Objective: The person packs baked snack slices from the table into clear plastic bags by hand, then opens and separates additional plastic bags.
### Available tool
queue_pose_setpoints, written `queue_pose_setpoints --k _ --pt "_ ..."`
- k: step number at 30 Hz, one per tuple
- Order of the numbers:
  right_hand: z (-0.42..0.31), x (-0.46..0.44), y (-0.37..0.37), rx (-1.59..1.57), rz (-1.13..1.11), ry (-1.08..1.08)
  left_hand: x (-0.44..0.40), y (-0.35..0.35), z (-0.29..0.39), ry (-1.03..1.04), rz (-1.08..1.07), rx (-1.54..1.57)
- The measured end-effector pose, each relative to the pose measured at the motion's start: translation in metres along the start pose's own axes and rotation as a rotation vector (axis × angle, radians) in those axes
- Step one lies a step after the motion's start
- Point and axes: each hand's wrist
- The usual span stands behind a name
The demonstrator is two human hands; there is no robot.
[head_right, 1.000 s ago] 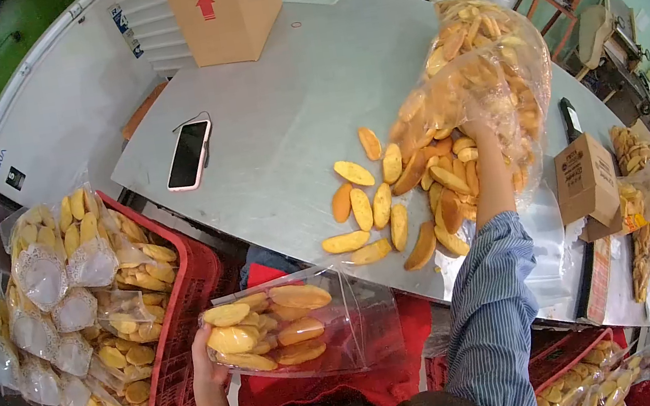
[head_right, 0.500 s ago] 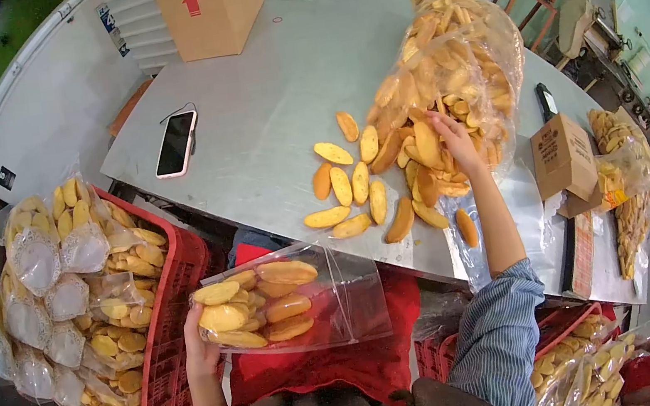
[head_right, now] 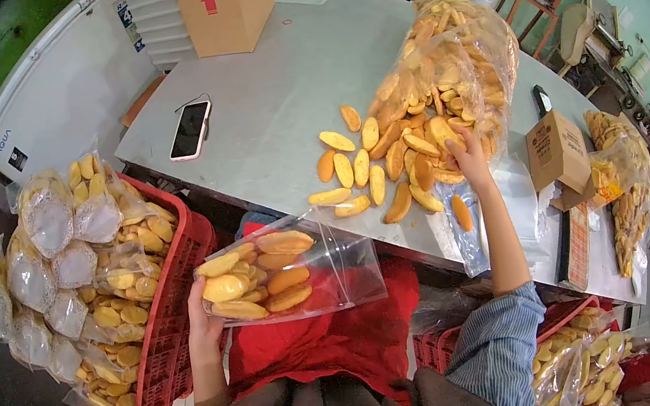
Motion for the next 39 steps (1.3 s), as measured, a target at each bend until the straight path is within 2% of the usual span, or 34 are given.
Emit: queue_pose_setpoints --k 1,4,6,7,8,9,10,11,12,13,15,16,18,19,20,21,22,23,24,26,32,36,38,39 --pt "-0.016 0.01 0.0 -0.269 -0.046 0.158 -0.002 -0.003 0.001 -0.005 -0.024 0.025" --pt "-0.038 0.044 0.009 -0.2 -0.452 0.223 -0.009 -0.007 0.009 0.007 -0.062 0.061" --pt "-0.07 0.072 0.039 0.037 -0.829 0.185 -0.016 -0.009 0.014 0.011 -0.119 0.015" --pt "-0.071 0.089 0.059 -0.112 -0.93 0.155 -0.022 -0.012 0.015 -0.014 -0.11 0.006" --pt "-0.106 0.107 0.079 -0.15 -1.021 0.316 -0.023 -0.006 0.019 -0.06 -0.079 -0.031" --pt "-0.083 0.128 0.099 -0.281 -1.022 0.276 -0.028 -0.003 0.021 -0.055 -0.096 -0.087" --pt "-0.114 0.142 0.115 -0.246 -1.024 0.261 -0.029 0.003 0.027 -0.092 -0.135 -0.109" --pt "-0.083 0.156 0.134 -0.385 -1.051 0.251 -0.028 0.01 0.029 -0.116 -0.131 -0.152" --pt "-0.093 0.16 0.144 -0.171 -1.101 -0.162 -0.028 0.018 0.031 -0.137 -0.134 -0.197" --pt "-0.09 0.167 0.159 -0.263 -1.16 -0.176 -0.03 0.021 0.036 -0.158 -0.14 -0.244" --pt "-0.098 0.189 0.178 -0.419 -1.073 -0.184 -0.05 0.01 0.04 -0.14 -0.206 -0.205" --pt "-0.096 0.195 0.186 -0.4 -1.033 -0.268 -0.054 0.006 0.041 -0.131 -0.242 -0.188" --pt "-0.088 0.202 0.202 -0.363 -0.94 -0.437 -0.05 0.0 0.04 -0.053 -0.056 0.194" --pt "-0.093 0.205 0.207 -0.366 -0.893 -0.425 -0.047 -0.001 0.037 -0.015 0.034 0.382" --pt "-0.101 0.208 0.211 -0.37 -0.844 -0.412 -0.05 -0.004 0.017 0.068 0.056 0.419" --pt "-0.105 0.213 0.216 -0.373 -0.794 -0.396 -0.038 0.01 -0.003 0.146 0.087 0.313" --pt "-0.099 0.223 0.223 -0.646 -0.83 -0.161 -0.025 0.02 -0.025 0.121 -0.016 0.221" --pt "-0.088 0.228 0.227 -0.606 -0.889 -0.165 -0.019 0.027 -0.045 0.156 -0.175 -0.019" --pt "-0.076 0.233 0.231 -0.567 -0.949 -0.164 0.004 0.051 -0.052 0.272 -0.04 -0.136" --pt "-0.093 0.237 0.232 -0.69 -0.954 -0.108 0.01 0.063 -0.062 0.308 -0.046 0.003" --pt "-0.111 0.23 0.224 -0.098 -0.838 -0.465 0.014 0.067 -0.066 0.239 -0.028 0.104" --pt "-0.111 0.231 0.223 -0.154 -0.846 -0.451 0.011 0.062 -0.061 0.22 -0.101 0.202" --pt "-0.107 0.232 0.223 -0.142 -0.857 -0.465 0.016 0.065 -0.062 0.24 -0.114 0.075" --pt "-0.101 0.234 0.224 -0.176 -0.849 -0.397 0.019 0.067 -0.063 0.25 -0.12 0.012"
Point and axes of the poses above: each hand's wrist, its own x-axis away from the middle knuckle, its own y-axis out of the palm, z = x × y, and after that the axes turned 3 degrees about -y, right-handed
